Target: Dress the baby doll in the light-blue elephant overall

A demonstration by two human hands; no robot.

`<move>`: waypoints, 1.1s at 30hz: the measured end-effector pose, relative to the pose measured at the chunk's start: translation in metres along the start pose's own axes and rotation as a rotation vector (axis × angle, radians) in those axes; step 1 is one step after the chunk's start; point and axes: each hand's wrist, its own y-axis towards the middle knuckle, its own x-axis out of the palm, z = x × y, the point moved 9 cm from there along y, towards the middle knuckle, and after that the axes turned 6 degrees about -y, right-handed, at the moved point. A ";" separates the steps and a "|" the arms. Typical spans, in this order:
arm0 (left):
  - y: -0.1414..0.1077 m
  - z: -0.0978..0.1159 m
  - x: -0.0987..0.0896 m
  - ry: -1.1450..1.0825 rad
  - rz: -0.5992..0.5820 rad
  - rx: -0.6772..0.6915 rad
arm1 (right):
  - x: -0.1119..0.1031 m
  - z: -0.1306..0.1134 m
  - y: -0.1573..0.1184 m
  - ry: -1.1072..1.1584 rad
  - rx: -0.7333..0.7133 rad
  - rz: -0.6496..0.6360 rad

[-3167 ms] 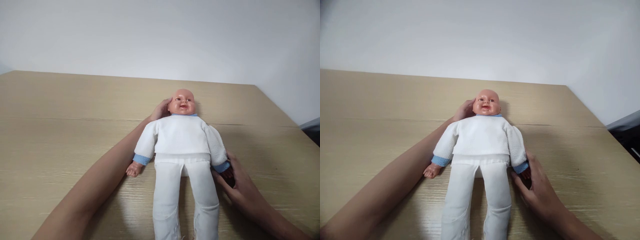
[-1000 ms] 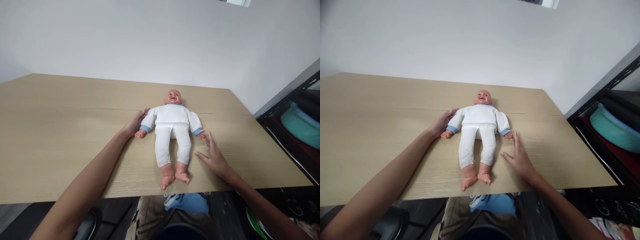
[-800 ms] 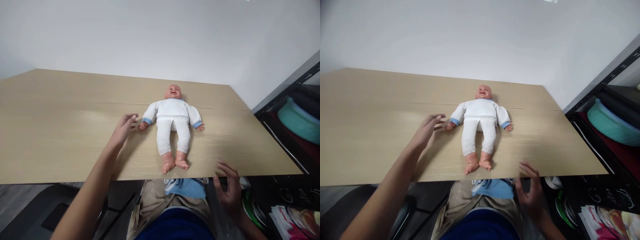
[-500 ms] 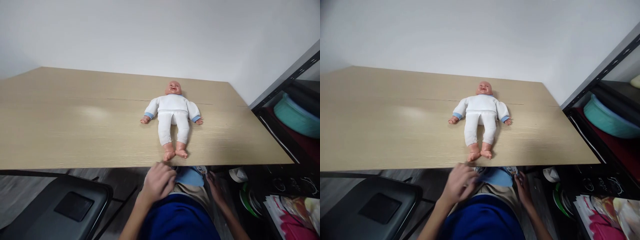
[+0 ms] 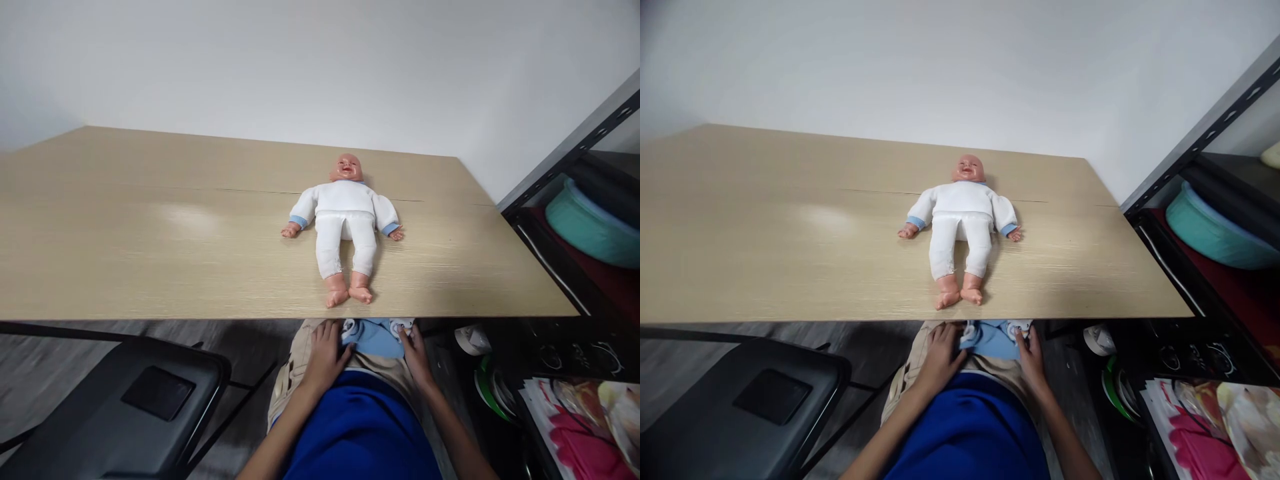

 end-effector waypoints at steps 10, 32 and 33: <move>-0.020 0.118 -0.068 -0.464 -0.628 0.168 | -0.015 -0.188 -0.081 -0.144 -0.446 -0.434; 0.250 0.200 -0.296 -0.528 -0.170 0.364 | 0.064 -0.498 0.021 0.019 -1.031 -0.656; 0.256 0.194 -0.302 -0.500 -0.094 0.348 | 0.067 -0.498 0.027 0.018 -1.037 -0.663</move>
